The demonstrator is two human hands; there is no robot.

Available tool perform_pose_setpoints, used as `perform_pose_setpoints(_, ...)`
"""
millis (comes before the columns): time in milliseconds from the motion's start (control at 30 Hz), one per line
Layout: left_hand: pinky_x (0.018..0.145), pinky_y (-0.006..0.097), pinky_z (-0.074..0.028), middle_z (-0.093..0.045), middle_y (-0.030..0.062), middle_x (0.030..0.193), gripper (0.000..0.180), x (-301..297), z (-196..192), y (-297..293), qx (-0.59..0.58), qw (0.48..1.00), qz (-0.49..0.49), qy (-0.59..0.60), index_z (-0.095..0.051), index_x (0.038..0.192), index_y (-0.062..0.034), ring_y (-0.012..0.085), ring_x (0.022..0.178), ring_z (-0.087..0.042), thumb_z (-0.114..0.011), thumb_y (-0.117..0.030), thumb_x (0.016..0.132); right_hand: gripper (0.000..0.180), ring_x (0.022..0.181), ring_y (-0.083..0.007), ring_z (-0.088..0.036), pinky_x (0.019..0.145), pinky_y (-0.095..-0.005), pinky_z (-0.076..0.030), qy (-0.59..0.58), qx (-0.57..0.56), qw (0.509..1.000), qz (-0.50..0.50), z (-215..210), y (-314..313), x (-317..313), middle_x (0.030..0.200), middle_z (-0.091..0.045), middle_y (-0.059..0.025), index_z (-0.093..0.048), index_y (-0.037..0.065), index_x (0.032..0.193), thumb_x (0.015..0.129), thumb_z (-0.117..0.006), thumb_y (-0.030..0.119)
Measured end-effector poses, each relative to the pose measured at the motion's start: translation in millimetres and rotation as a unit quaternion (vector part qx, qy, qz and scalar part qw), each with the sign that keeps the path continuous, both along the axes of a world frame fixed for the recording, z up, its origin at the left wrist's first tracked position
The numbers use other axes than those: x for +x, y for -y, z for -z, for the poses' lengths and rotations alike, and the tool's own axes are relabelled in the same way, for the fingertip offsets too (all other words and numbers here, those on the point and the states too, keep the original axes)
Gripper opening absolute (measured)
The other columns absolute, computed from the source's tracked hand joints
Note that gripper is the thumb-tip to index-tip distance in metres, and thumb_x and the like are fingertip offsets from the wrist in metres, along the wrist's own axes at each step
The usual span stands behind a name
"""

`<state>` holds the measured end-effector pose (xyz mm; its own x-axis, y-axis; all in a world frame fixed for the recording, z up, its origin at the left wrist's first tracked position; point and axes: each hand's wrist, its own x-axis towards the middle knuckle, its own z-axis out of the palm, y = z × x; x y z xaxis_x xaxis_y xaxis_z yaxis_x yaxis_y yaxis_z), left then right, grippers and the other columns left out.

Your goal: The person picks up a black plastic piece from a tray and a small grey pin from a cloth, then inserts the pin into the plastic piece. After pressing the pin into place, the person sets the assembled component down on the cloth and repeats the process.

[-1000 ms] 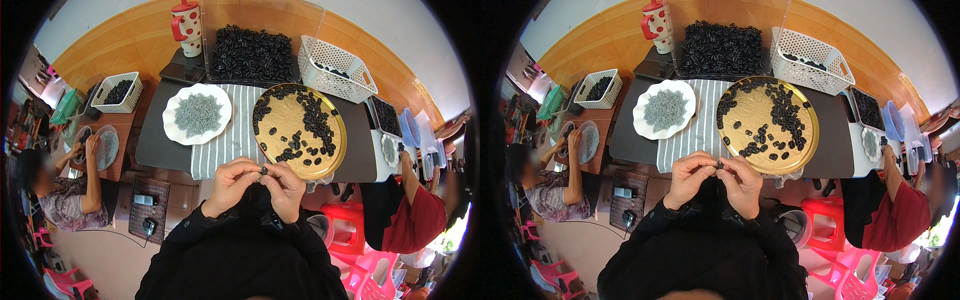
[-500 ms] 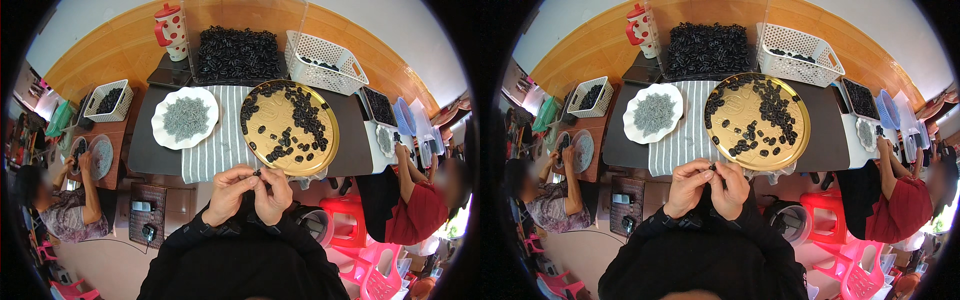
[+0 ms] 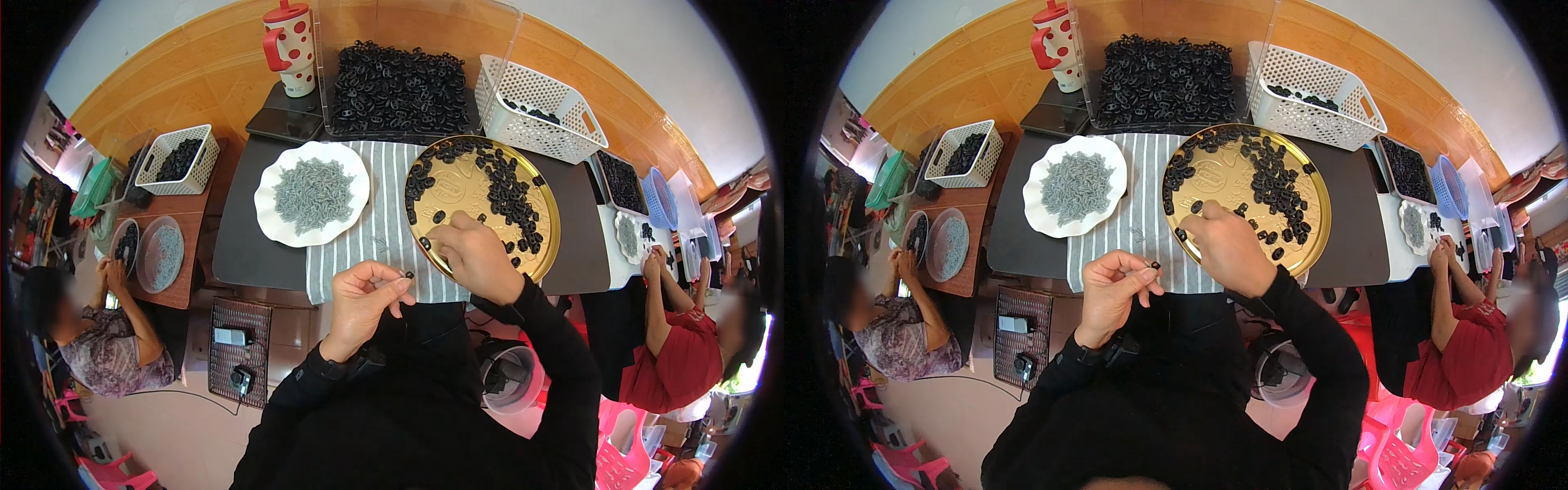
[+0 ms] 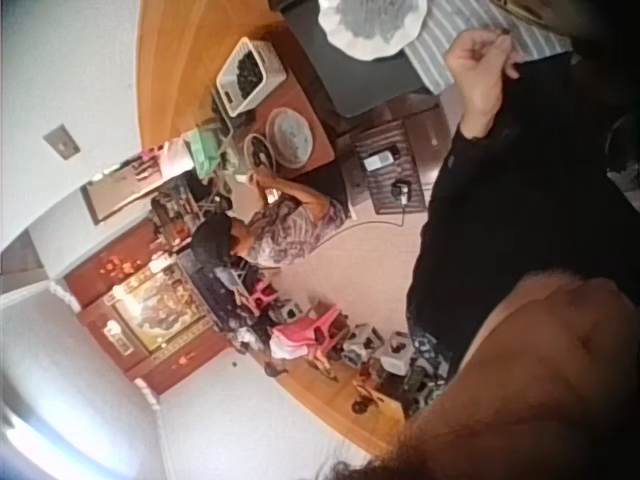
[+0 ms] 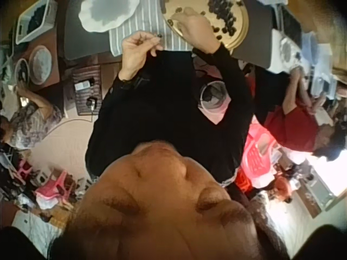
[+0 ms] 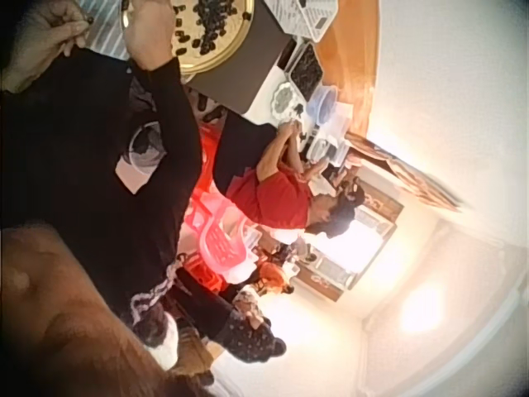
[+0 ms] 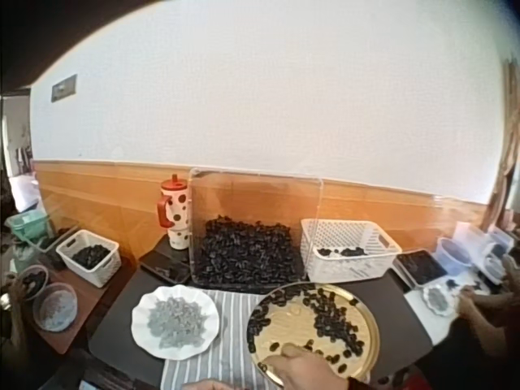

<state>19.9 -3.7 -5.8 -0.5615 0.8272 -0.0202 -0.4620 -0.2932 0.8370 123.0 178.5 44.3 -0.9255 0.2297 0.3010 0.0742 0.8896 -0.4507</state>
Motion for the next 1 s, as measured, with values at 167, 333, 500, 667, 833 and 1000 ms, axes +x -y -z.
perform_pose_setpoints(167, 0.047, 0.02, -0.049, -0.067, 0.0128, 0.082, 0.007, -2.0, 1.5, 0.1, -0.001, 1.0, -0.019, -0.011, -0.061, 0.091, 0.006, 0.0169, 0.067, -0.068, -0.065, 0.006, 0.085, 0.026, 0.073, -0.0328, -0.058, 0.066, -0.0403, -0.046, 0.094, -0.022, 0.994, -0.049, 4.0, -17.6, -15.3, 0.08, -0.052, -0.0151, -0.067, 0.007, 0.097, 0.071, -0.065, 0.004)
perform_pose_setpoints(333, 0.047, 0.02, -0.049, -0.067, 0.0131, 0.085, 0.008, -7.4, 8.2, 1.1, 0.007, 1.0, -0.015, -0.005, -0.061, 0.093, 0.0051, 0.0165, 0.068, -0.068, -0.064, 0.005, 0.086, 0.02, 0.076, -0.0334, -0.058, 0.067, -0.0405, -0.047, 0.102, -0.004, 0.992, -0.075, 6.1, -19.2, -18.9, 0.082, -0.052, -0.0157, -0.066, 0.005, 0.093, 0.073, -0.065, 0.004)
perform_pose_setpoints(500, 0.047, 0.02, -0.048, -0.068, 0.0126, 0.087, 0.008, -6.7, 4.3, 0.0, 0.007, 1.0, -0.016, 0.011, -0.062, 0.094, 0.004, 0.0164, 0.068, -0.068, -0.063, 0.004, 0.087, 0.012, 0.076, -0.0348, -0.059, 0.068, -0.0411, -0.047, 0.099, -0.003, 0.994, -0.053, 14.8, -23.2, -16.9, 0.083, -0.055, -0.0163, -0.063, 0.002, 0.088, 0.075, -0.064, 0.004)
perform_pose_setpoints(667, 0.048, 0.02, -0.048, -0.069, 0.0123, 0.087, 0.013, -4.5, 10.1, -1.7, 0.008, 1.0, -0.006, 0.0, -0.064, 0.1, 0.0043, 0.016, 0.068, -0.068, -0.064, 0.003, 0.086, 0.014, 0.069, -0.031, -0.06, 0.064, -0.0375, -0.047, 0.127, 0.032, 0.991, -0.013, 10.0, -26.3, -12.2, 0.079, -0.059, -0.017, -0.058, -0.001, 0.088, 0.077, -0.064, 0.004)
perform_pose_setpoints(833, 0.051, 0.02, -0.048, -0.068, 0.0107, 0.087, 0.014, -3.1, 8.1, -0.2, 0.002, 1.0, -0.007, -0.016, -0.066, 0.1, 0.0041, 0.0145, 0.07, -0.067, -0.065, 0.003, 0.086, 0.007, 0.062, -0.0153, -0.059, 0.057, -0.0275, -0.045, 0.063, -0.279, 0.958, 0.002, -20.0, -7.8, 3.9, 0.076, -0.062, -0.0084, -0.058, -0.001, 0.087, 0.083, -0.062, 0.003)
perform_pose_setpoints(1000, 0.054, 0.02, -0.047, -0.067, 0.008, 0.086, 0.014, -0.3, 4.2, -3.2, 0.01, 0.999, -0.014, -0.034, -0.068, 0.1, 0.0034, 0.0123, 0.071, -0.065, -0.065, 0.002, 0.086, 0.007, 0.066, -0.0059, -0.057, 0.059, -0.0214, -0.046, -0.014, -0.52, 0.854, 0.016, -9.0, 21.9, 19.3, 0.078, -0.061, -0.0005, -0.06, 0.0, 0.094, 0.087, -0.061, 0.0)
